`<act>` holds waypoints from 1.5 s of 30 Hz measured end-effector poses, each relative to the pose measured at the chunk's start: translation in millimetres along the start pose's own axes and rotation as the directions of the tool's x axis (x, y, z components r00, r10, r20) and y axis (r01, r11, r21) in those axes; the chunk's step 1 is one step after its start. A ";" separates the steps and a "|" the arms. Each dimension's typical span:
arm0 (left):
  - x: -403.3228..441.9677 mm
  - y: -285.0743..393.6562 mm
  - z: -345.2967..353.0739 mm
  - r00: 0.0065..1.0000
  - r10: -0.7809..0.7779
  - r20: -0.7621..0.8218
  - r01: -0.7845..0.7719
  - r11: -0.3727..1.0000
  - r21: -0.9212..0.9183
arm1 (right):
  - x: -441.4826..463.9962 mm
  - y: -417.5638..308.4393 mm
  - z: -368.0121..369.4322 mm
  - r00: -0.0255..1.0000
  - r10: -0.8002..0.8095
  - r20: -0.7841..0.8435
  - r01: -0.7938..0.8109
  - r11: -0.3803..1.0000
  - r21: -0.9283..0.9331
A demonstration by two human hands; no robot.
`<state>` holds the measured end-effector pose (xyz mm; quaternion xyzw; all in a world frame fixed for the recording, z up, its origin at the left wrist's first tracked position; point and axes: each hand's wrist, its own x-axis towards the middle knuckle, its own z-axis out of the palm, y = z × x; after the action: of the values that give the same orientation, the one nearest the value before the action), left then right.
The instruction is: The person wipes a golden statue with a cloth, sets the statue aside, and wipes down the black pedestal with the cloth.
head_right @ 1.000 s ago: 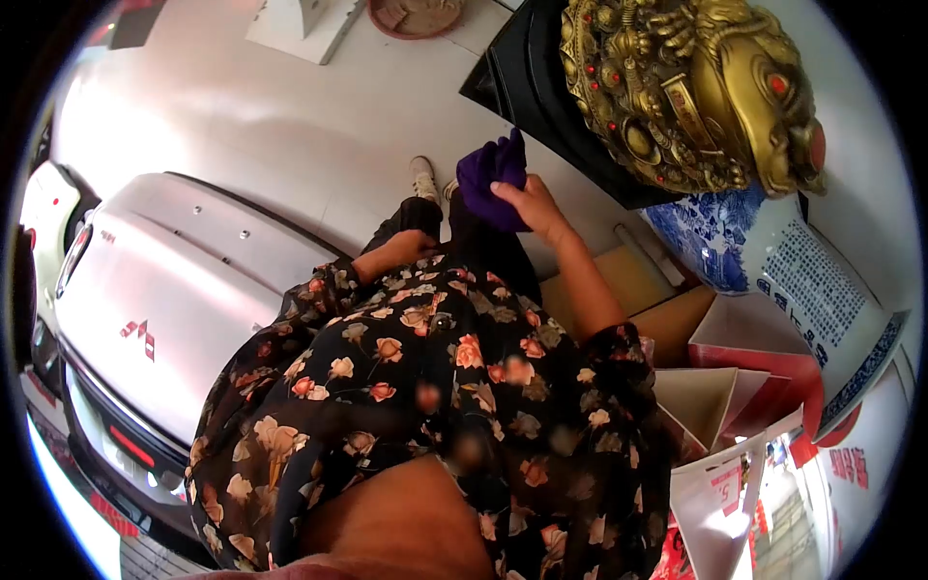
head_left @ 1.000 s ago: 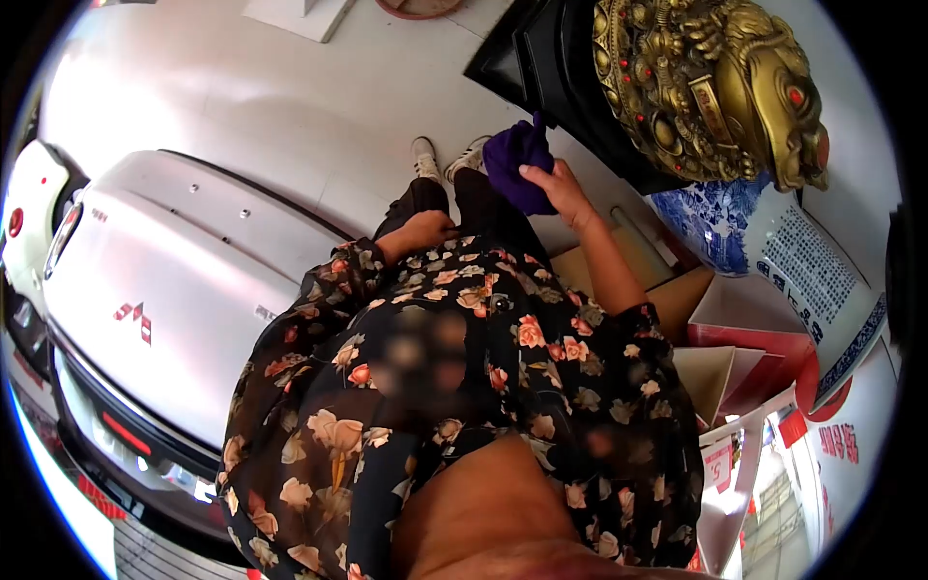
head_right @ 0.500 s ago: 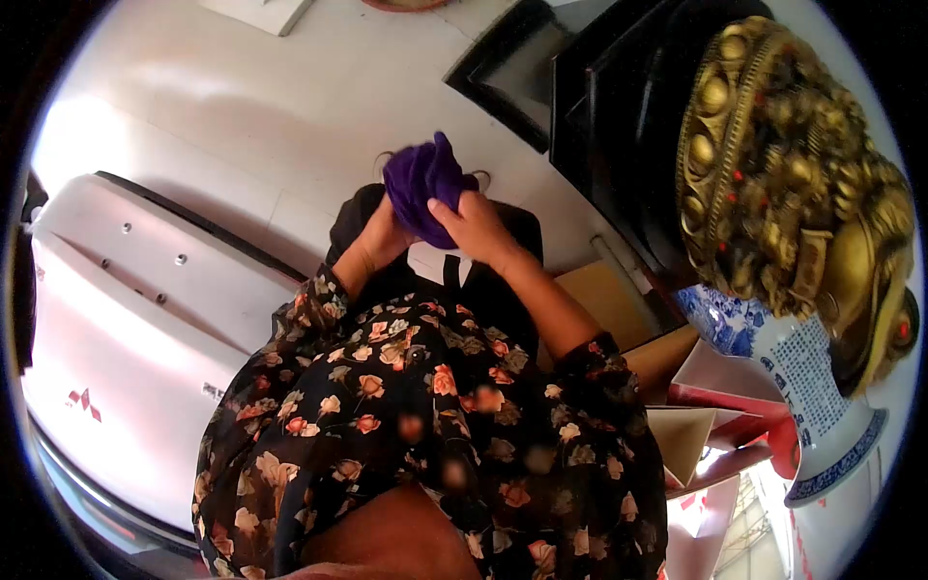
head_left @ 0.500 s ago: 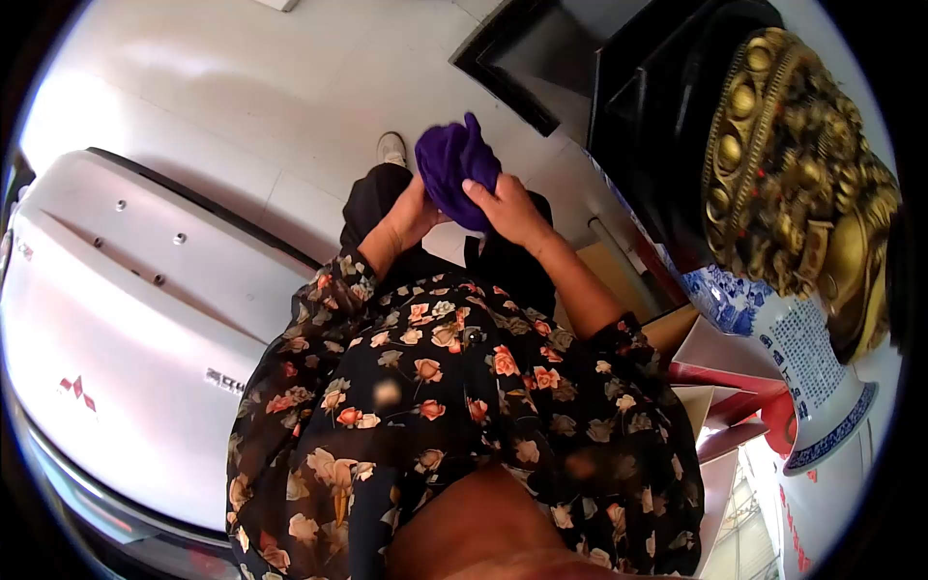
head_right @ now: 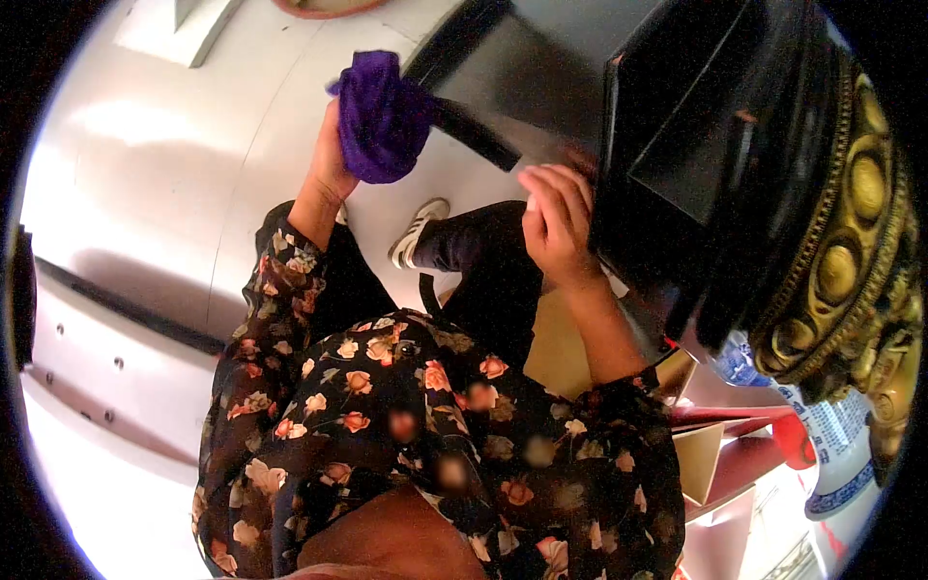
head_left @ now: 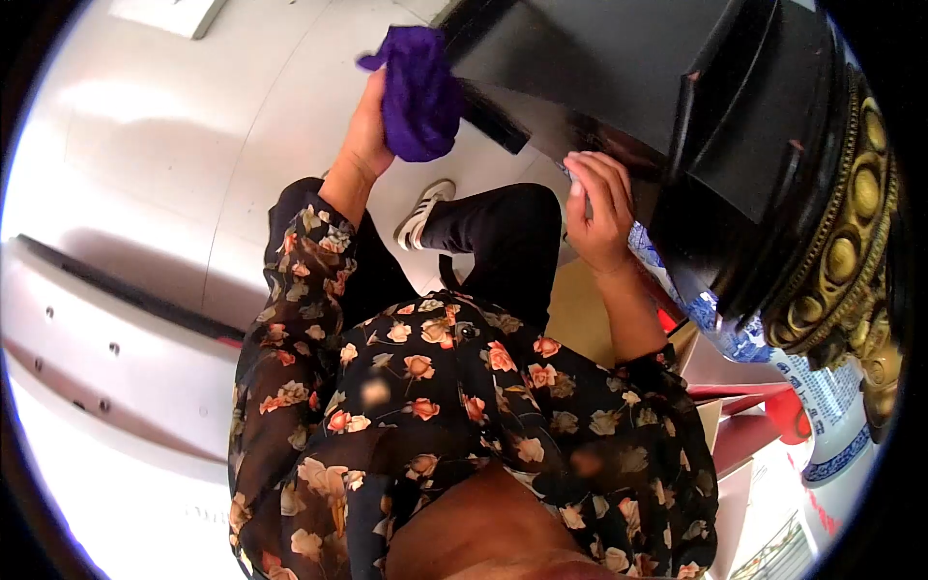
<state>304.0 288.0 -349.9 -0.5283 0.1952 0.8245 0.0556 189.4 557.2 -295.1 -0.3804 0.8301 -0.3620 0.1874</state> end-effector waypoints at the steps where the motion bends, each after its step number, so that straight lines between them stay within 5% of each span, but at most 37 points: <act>1: 0.3 -3.7 12.3 1.000 -0.003 0.014 0.002 0.998 0.066 | -4.3 0.6 -7.1 0.998 -0.063 -0.026 0.062 0.998 -0.022; 5: -32.2 -2.1 108.4 0.962 0.053 0.268 -0.100 0.981 0.163 | -24.3 5.7 -41.9 0.960 -0.277 -0.044 0.270 0.955 -0.119; 7: -39.1 18.9 154.6 0.754 0.136 0.643 -0.476 0.788 0.391 | -24.8 -0.1 -58.6 0.946 -0.320 -0.047 0.308 0.935 -0.177; 10: -59.7 47.6 203.1 0.605 0.041 0.795 -0.688 0.529 0.496 | -8.0 -18.2 -89.7 0.937 -0.346 -0.055 0.323 0.915 -0.243; 12: -57.1 61.9 236.6 0.732 0.002 0.681 -0.560 0.572 0.600 | 8.2 -19.5 -105.4 0.917 -0.382 -0.118 0.342 0.902 -0.263; 15: 4.5 95.8 263.4 0.753 -0.134 0.644 -0.441 0.624 0.645 | 41.6 -17.0 -134.9 0.891 -0.421 -0.171 0.371 0.891 -0.262; 16: 76.2 99.8 245.9 0.523 0.128 0.843 -0.851 0.139 0.507 | 54.0 -15.0 -155.3 0.902 -0.406 -0.147 0.351 0.888 -0.295; 17: 73.1 98.8 194.1 0.663 0.110 0.740 -0.717 0.375 0.587 | 39.3 -33.8 -118.5 0.874 -0.459 -0.158 0.383 0.852 -0.357; 19: 110.9 96.3 163.6 0.791 0.092 0.605 -0.574 0.457 0.680 | 30.3 -63.5 -138.4 0.912 -0.404 -0.072 0.309 0.792 -0.526; 21: 136.9 93.2 139.1 0.841 0.098 0.531 -0.516 0.439 0.736 | 22.1 -62.7 -165.0 0.673 -0.700 -0.241 0.267 0.533 -0.803; 23: 142.7 87.0 117.6 0.882 0.092 0.462 -0.454 0.430 0.780 | 30.4 -37.5 -170.6 0.359 -0.867 -0.345 0.005 0.371 -0.929; 25: 142.0 81.9 95.8 0.913 0.099 0.396 -0.397 0.445 0.803 | 50.8 -49.3 -180.0 0.560 -0.704 -0.437 -0.273 0.342 -0.899; 27: 137.2 78.0 86.6 0.927 0.117 0.356 -0.369 0.458 0.809 | 63.5 -48.4 -187.2 0.588 -0.639 -0.497 -0.404 0.300 -0.864; 31: 109.2 71.6 104.7 0.903 0.275 0.331 -0.423 0.425 0.800 | 70.8 -41.9 -190.7 0.513 -0.680 -0.524 -0.358 0.386 -0.850; 34: 15.3 60.5 160.5 0.774 0.480 0.414 -0.579 0.271 0.769 | 72.3 -49.5 -190.9 0.490 -0.696 -0.526 -0.385 0.368 -0.846; 35: -15.4 42.9 181.2 0.504 0.647 0.572 -0.850 0.252 0.463 | 71.9 -52.8 -191.8 0.483 -0.712 -0.510 -0.412 0.330 -0.850; 36: -21.6 28.0 186.3 0.282 0.748 0.601 -0.944 0.103 0.314 | 70.7 -48.4 -191.7 0.472 -0.686 -0.555 -0.372 0.415 -0.830; 38: -31.9 16.5 188.4 -0.041 0.694 0.719 -0.937 -0.277 0.214 | 71.0 -46.4 -193.0 0.455 -0.666 -0.592 -0.319 0.498 -0.806; 41: -29.1 -8.7 178.2 -0.138 0.512 0.848 -0.592 -0.729 0.344 | 81.0 -49.9 -193.6 0.455 -0.675 -0.581 -0.291 0.504 -0.813; 45: -16.8 -13.4 192.0 -0.244 0.371 0.896 -0.356 -0.894 0.274 | 89.5 -51.9 -201.0 0.446 -0.698 -0.561 -0.263 0.497 -0.827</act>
<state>152.3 375.3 -268.3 0.0582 0.9319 0.1189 -0.3378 40.0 557.5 -125.5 -0.3031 0.7925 -0.0790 -0.5233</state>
